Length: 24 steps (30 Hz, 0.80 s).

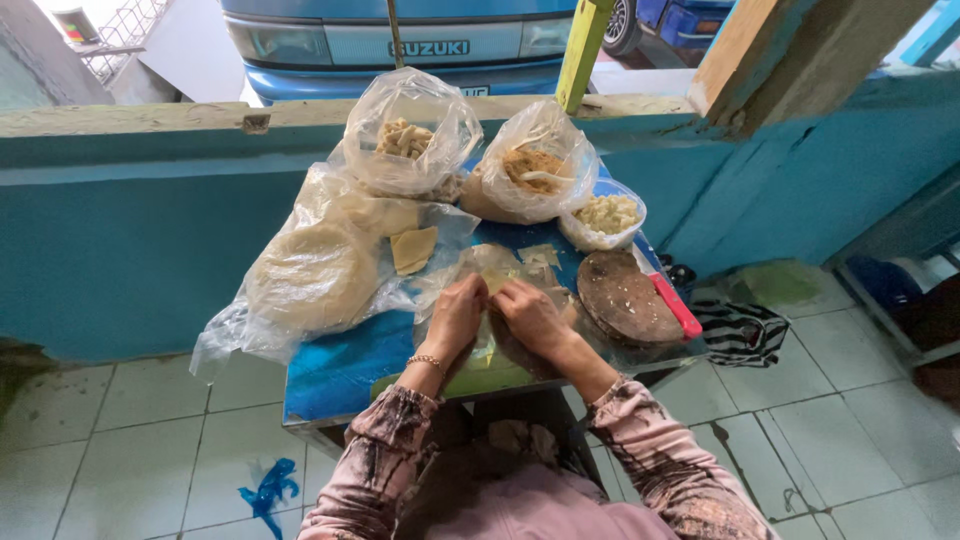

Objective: The person sits at a small table and folds square dough wrappers into triangular filled pastries by hand, pinching the edges closed one at a time and placing each finished piece onto a growing pile on the table. They occasionally reach into a plastic bag of filling to add it to a wrapper before folding.

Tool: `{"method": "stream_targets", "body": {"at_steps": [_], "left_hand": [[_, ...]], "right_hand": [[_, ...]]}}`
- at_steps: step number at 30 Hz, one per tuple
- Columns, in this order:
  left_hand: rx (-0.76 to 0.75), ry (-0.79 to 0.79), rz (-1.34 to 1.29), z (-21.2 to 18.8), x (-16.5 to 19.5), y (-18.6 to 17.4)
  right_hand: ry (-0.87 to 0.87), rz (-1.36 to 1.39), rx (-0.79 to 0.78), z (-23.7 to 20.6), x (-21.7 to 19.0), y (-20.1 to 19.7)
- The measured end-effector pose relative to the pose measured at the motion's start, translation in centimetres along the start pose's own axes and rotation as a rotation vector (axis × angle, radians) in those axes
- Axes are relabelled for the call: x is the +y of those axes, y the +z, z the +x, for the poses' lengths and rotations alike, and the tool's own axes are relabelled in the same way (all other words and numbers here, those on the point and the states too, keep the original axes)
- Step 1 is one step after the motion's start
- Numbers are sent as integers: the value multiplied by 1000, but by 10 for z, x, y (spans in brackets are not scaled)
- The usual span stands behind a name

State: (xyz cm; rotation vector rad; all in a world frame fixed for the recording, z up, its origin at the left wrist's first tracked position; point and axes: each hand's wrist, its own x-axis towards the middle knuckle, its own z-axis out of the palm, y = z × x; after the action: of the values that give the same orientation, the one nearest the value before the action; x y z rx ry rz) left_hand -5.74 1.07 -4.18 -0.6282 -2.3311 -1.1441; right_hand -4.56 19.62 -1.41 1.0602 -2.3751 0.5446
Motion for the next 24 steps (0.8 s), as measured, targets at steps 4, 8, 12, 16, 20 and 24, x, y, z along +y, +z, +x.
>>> {"method": "stream_targets", "body": {"at_steps": [4, 8, 12, 16, 20, 24], "left_hand": [[16, 5, 9, 1, 0, -3], [-13, -35, -2, -1, 8, -6], [-42, -6, 40, -8, 20, -11], [-91, -4, 94, -17, 32, -12], [-122, 13, 37, -35, 44, -15], [-174, -75, 132, -49, 62, -23]], "right_hand": [[-67, 106, -41, -2, 6, -7], [-59, 95, 67, -6, 12, 4], [97, 152, 22, -1, 24, 18], [179, 143, -36, -13, 18, 16], [321, 270, -82, -35, -4, -2], [451, 423, -212, -37, -19, -25]]}}
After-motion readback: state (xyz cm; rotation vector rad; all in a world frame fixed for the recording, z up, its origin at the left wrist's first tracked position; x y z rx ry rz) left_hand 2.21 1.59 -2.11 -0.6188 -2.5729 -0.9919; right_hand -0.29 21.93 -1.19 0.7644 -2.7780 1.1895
